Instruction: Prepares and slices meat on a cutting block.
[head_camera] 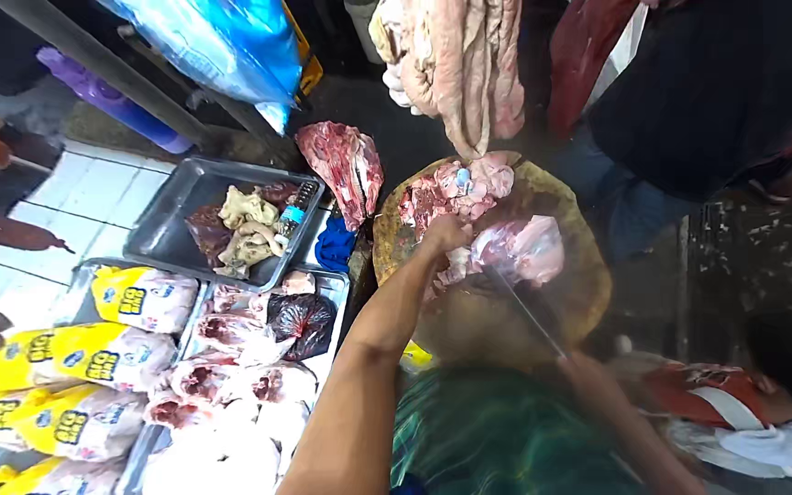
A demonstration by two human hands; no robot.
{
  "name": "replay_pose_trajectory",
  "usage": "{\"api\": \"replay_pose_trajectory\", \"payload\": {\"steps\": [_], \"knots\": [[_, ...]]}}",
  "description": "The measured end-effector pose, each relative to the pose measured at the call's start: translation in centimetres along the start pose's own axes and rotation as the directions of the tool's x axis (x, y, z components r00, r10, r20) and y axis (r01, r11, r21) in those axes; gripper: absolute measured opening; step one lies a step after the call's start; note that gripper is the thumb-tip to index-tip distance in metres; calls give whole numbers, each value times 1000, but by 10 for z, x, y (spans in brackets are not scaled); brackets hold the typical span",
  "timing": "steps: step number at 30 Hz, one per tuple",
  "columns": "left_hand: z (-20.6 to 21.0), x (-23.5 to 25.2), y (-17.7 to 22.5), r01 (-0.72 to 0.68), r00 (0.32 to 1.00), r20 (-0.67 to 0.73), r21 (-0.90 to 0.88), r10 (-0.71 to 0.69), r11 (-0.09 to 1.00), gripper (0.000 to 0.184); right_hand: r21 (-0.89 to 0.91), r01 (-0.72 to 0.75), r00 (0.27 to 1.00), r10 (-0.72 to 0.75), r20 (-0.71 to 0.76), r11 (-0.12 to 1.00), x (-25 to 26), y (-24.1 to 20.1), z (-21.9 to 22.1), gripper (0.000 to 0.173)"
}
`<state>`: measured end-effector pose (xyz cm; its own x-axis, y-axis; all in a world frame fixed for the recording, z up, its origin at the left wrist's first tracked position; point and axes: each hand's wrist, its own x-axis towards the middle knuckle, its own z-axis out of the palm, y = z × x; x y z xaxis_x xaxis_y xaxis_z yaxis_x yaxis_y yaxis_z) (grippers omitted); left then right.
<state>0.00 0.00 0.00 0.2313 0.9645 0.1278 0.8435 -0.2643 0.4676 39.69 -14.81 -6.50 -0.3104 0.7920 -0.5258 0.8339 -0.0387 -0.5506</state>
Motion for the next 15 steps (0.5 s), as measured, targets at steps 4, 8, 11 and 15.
{"api": "replay_pose_trajectory", "payload": {"steps": [4, 8, 11, 15], "knots": [[5, 15, -47, 570, 817, 280, -526, -504, 632, 32, -19, 86, 974, -81, 210, 996, 1, -36, -11, 67], [-35, -8, -30, 420, 847, 184, -806, -498, 418, 45, 72, 89, 940, -107, 323, 993, 51, -80, 16, 72], [-58, -35, -17, 268, 865, 80, -908, -495, 321, 41, 197, -23, 967, -28, 254, 980, 69, -105, 21, 73], [-40, -82, -9, 485, 722, 131, -796, -679, 362, 46, 305, -118, 984, 70, 162, 945, 67, -110, 22, 68]]}}
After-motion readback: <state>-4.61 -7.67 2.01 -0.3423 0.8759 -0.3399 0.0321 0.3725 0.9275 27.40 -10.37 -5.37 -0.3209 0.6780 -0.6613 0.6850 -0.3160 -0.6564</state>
